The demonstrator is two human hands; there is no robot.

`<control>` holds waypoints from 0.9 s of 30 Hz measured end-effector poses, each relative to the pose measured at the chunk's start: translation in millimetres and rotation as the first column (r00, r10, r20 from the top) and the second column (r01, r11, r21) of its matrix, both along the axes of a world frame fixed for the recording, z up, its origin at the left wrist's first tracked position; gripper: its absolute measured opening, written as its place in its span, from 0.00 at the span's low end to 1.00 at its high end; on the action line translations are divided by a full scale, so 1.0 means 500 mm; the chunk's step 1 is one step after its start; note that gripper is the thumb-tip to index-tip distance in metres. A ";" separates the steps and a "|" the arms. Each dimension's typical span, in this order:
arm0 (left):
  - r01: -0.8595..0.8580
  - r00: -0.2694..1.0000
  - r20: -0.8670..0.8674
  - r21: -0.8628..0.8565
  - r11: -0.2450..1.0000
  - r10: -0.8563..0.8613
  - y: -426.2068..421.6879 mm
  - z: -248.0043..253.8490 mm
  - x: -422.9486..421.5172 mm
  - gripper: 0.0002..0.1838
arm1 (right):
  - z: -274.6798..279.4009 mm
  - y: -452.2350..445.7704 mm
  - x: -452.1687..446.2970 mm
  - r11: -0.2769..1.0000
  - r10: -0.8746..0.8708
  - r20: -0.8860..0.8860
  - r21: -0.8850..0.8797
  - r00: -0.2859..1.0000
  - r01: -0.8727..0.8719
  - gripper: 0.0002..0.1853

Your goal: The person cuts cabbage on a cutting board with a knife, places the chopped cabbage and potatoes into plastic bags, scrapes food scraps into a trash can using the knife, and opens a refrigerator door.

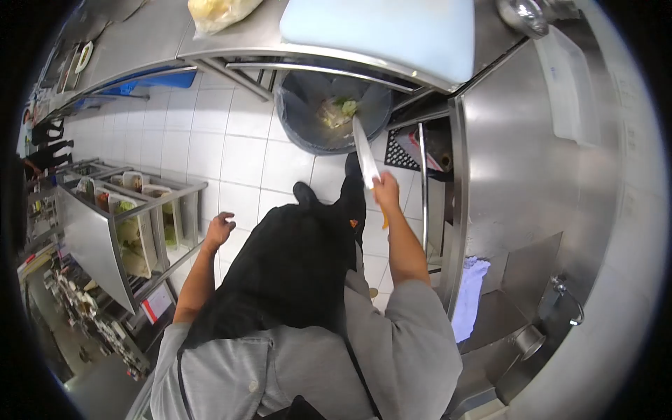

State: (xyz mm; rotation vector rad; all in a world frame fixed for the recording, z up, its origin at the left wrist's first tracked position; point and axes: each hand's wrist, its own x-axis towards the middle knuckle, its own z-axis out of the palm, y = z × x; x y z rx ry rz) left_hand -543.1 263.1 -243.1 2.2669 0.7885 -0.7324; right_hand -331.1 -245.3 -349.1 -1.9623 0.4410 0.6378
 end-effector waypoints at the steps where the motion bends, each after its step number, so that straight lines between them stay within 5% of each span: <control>1: -0.002 1.000 -0.018 -0.007 1.000 0.002 0.006 -0.019 -0.006 0.23 | 0.029 -0.025 -0.035 1.000 0.002 -0.032 -0.023 0.999 -0.002 0.07; 2: -0.002 0.999 -0.036 -0.014 1.000 0.002 0.012 -0.043 -0.012 0.23 | 0.059 -0.048 -0.072 0.999 0.000 -0.064 -0.046 0.998 -0.003 0.09; 4: 0.001 1.000 -0.022 -0.005 1.000 -0.002 0.024 -0.113 -0.020 0.23 | 0.088 -0.096 -0.139 0.873 0.328 0.250 -0.450 0.911 -0.191 0.13; 6: 0.002 0.999 -0.054 -0.051 0.999 -0.005 -0.004 -0.088 0.026 0.22 | 0.187 -0.104 -0.163 0.852 0.324 0.144 -0.473 0.935 -0.223 0.15; 9: 0.122 0.983 0.140 -0.035 0.992 -0.116 -0.017 -0.138 0.067 0.22 | 0.345 -0.080 -0.144 0.933 0.248 0.158 -0.306 0.956 -0.192 0.15; 12: 0.065 0.997 0.052 -0.120 0.991 -0.059 -0.052 -0.113 0.147 0.22 | 0.428 -0.060 -0.064 0.995 0.080 0.330 -0.075 0.941 -0.059 0.17; 14: 0.117 0.988 0.118 -0.122 0.986 -0.103 -0.064 -0.119 0.184 0.23 | 0.555 -0.009 0.047 0.999 0.038 0.516 -0.032 0.856 -0.025 0.19; 16: 0.094 0.990 0.117 -0.147 0.985 -0.077 -0.087 -0.074 0.221 0.23 | 0.550 -0.024 0.183 0.986 0.137 0.785 -0.166 0.605 -0.008 0.23; 18: 0.069 0.986 0.159 -0.155 0.985 -0.044 -0.095 -0.067 0.231 0.23 | 0.625 -0.010 0.295 0.972 -0.041 0.464 -0.187 0.885 0.144 0.24; 21: 0.014 0.983 0.181 -0.141 0.990 0.012 -0.096 -0.048 0.212 0.23 | 0.580 -0.041 0.446 0.876 0.191 0.634 -0.454 0.749 0.161 0.24; 27: -0.106 0.983 0.136 -0.138 0.985 0.124 -0.056 -0.150 0.056 0.22 | 0.647 0.037 0.452 0.960 0.072 0.364 -0.279 0.928 0.035 0.24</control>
